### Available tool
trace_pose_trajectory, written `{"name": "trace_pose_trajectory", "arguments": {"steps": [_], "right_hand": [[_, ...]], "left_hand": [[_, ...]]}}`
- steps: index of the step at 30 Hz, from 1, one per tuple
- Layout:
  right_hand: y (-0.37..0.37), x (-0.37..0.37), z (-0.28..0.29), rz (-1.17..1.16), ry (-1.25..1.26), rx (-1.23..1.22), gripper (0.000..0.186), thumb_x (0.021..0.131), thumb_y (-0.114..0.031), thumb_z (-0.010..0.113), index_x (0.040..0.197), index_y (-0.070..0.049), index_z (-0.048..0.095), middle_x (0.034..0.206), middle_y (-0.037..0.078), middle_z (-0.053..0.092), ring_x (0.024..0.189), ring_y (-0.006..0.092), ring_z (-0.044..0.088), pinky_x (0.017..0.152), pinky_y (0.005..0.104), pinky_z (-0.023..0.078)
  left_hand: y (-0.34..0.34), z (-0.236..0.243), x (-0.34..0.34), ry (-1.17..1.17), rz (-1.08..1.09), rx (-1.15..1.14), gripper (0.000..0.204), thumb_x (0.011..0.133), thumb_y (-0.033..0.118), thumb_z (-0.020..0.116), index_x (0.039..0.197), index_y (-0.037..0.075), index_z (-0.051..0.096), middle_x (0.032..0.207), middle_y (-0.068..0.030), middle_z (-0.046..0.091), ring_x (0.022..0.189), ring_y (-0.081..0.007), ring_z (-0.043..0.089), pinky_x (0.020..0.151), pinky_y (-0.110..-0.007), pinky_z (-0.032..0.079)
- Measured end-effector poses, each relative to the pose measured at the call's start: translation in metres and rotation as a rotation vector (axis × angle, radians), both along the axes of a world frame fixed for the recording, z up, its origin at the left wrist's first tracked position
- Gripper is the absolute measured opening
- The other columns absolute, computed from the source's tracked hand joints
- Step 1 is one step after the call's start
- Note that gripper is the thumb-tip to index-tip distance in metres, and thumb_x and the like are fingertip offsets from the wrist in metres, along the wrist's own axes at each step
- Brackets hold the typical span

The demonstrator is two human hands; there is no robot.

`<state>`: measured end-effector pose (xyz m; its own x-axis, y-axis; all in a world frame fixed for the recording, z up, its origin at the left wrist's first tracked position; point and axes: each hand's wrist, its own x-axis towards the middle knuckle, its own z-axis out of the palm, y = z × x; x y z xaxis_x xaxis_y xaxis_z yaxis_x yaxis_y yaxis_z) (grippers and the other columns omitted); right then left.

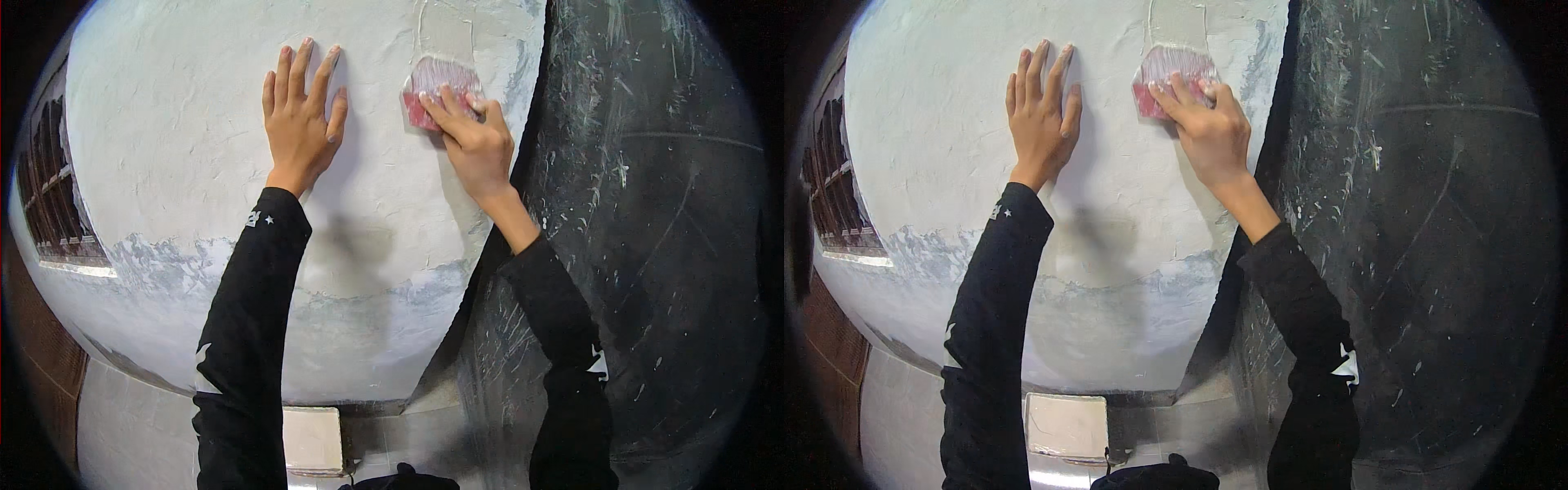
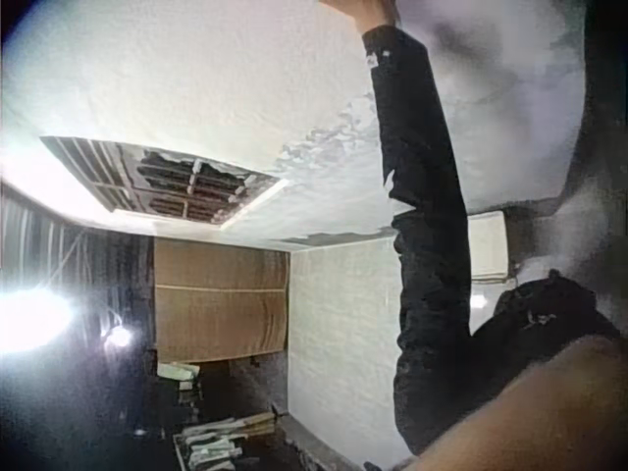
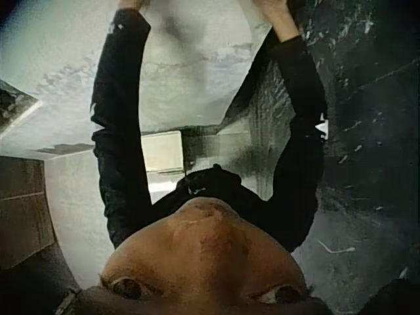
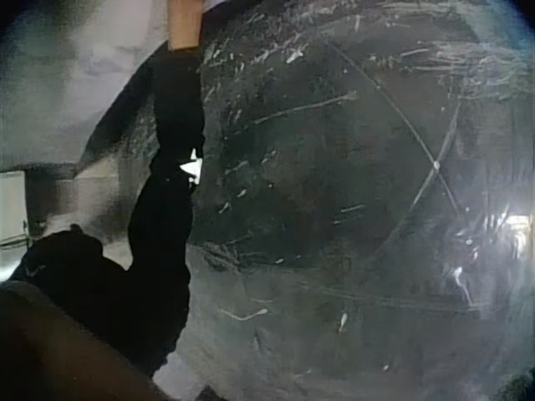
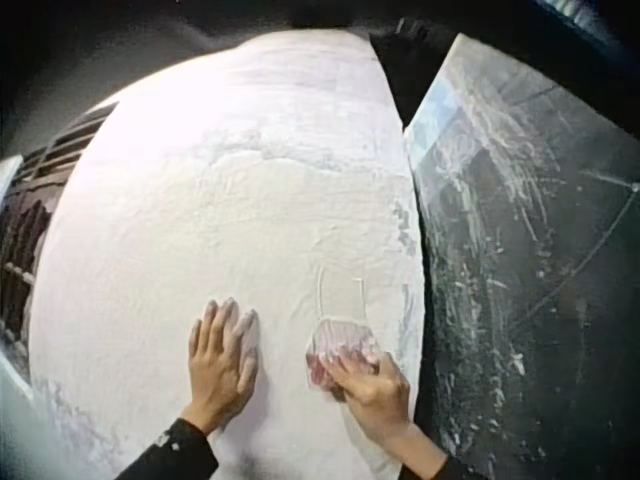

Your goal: The person applies wall putty to a wall using a putty knife.

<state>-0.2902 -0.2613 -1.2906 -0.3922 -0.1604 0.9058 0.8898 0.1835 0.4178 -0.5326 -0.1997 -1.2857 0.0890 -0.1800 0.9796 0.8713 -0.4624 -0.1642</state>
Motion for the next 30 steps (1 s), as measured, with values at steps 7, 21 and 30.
{"name": "trace_pose_trajectory", "arguments": {"steps": [7, 21, 30], "right_hand": [[-0.037, 0.0, 0.012, 0.143, -0.008, -0.057, 0.045, 0.075, 0.0, 0.069, 0.11, -0.025, 0.077, 0.111, -0.002, 0.075, 0.079, 0.021, 0.06, 0.066, 0.0289, 0.055], [-0.006, -0.013, 0.099, 0.198, -0.118, 0.206, 0.038, 0.081, -0.002, 0.068, 0.115, -0.017, 0.076, 0.101, 0.011, 0.073, 0.076, 0.0238, 0.061, 0.071, 0.0336, 0.053], [0.001, -0.002, 0.003, 0.129, -0.053, -0.031, 0.048, 0.076, -0.001, 0.068, 0.116, -0.027, 0.075, 0.115, 0.0, 0.073, 0.1, 0.0245, 0.065, 0.085, 0.0326, 0.058]], "left_hand": [[-0.004, -0.002, 0.002, -0.01, 0.009, -0.017, 0.057, 0.094, 0.03, 0.052, 0.151, 0.027, 0.043, 0.158, -0.0075, 0.036, 0.15, -0.031, 0.024, 0.122, -0.05, 0.015], [-0.005, 0.0, 0.0, -0.008, -0.006, 0.006, 0.056, 0.093, 0.03, 0.052, 0.149, 0.027, 0.046, 0.158, -0.0069, 0.037, 0.149, -0.0309, 0.026, 0.122, -0.05, 0.016], [-0.007, 0.0, 0.006, -0.019, -0.038, -0.001, 0.056, 0.092, 0.028, 0.055, 0.148, 0.028, 0.047, 0.157, -0.0066, 0.038, 0.149, -0.031, 0.028, 0.121, -0.05, 0.019]]}}
